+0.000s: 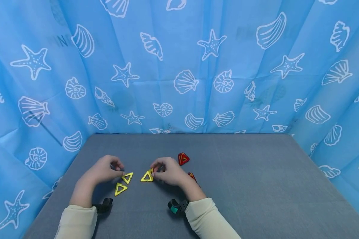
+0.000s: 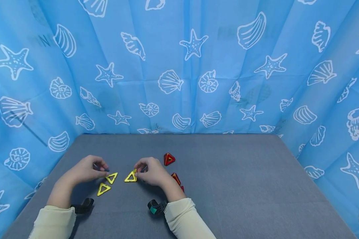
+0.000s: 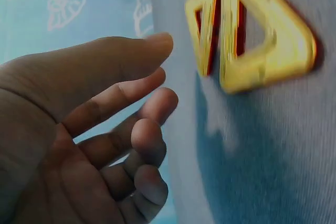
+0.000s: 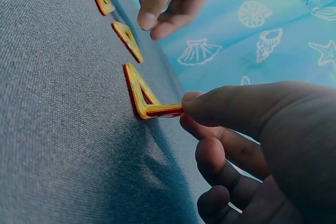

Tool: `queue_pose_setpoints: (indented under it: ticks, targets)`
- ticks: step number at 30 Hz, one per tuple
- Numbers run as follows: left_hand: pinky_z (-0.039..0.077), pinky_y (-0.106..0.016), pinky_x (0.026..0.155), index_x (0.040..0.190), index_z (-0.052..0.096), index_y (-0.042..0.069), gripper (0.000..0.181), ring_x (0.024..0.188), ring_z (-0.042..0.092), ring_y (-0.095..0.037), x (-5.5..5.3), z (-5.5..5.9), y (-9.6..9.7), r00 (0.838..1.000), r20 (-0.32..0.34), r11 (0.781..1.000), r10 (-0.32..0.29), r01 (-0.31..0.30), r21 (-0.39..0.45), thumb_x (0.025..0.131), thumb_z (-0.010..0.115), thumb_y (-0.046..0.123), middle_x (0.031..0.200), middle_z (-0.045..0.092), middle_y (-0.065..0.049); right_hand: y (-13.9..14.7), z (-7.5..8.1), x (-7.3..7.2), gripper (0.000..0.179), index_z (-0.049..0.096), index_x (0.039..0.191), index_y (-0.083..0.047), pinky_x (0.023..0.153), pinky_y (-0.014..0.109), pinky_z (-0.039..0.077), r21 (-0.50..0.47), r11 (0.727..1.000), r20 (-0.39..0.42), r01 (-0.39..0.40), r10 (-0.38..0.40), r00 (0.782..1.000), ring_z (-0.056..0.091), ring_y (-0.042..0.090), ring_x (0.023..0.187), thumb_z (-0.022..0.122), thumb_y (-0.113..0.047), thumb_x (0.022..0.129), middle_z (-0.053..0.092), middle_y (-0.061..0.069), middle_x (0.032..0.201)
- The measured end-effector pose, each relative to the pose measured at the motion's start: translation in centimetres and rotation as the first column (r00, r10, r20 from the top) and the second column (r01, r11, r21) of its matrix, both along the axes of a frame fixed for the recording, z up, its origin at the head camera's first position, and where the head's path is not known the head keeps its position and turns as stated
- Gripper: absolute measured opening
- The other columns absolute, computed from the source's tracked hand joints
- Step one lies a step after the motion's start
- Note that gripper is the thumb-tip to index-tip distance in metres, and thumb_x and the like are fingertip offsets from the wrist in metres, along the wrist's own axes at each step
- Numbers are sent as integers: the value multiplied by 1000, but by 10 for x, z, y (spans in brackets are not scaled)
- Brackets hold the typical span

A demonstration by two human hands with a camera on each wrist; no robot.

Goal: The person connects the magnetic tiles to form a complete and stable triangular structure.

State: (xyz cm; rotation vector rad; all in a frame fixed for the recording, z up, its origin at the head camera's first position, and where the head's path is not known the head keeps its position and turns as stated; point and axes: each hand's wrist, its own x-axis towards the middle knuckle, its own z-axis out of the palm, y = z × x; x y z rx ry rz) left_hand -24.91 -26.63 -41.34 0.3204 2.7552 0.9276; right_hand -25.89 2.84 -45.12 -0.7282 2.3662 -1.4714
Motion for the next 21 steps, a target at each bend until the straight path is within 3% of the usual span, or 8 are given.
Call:
queue_pose_setpoints:
  ticks: [9, 21]
  targets:
    - [50, -36, 72, 101, 72, 5, 19, 83, 60, -22, 0, -3, -5, 990, 129, 998, 59, -55, -38, 92, 81, 20, 91, 66, -7, 1, 2, 1, 20, 74, 119, -7, 62, 25, 54, -9, 1000, -10, -1, 0, 1000, 61, 11, 72, 74, -10, 100, 69, 0, 101]
    - [49, -36, 72, 101, 74, 5, 12, 83, 59, -21, -1, -7, -1, 991, 126, 999, 47, -44, -22, 95, 77, 16, 91, 66, -6, 0, 3, 2, 19, 74, 119, -8, 61, 25, 53, 3, 1000, -13, 6, -6, 1000, 60, 9, 71, 73, -10, 100, 69, -1, 100]
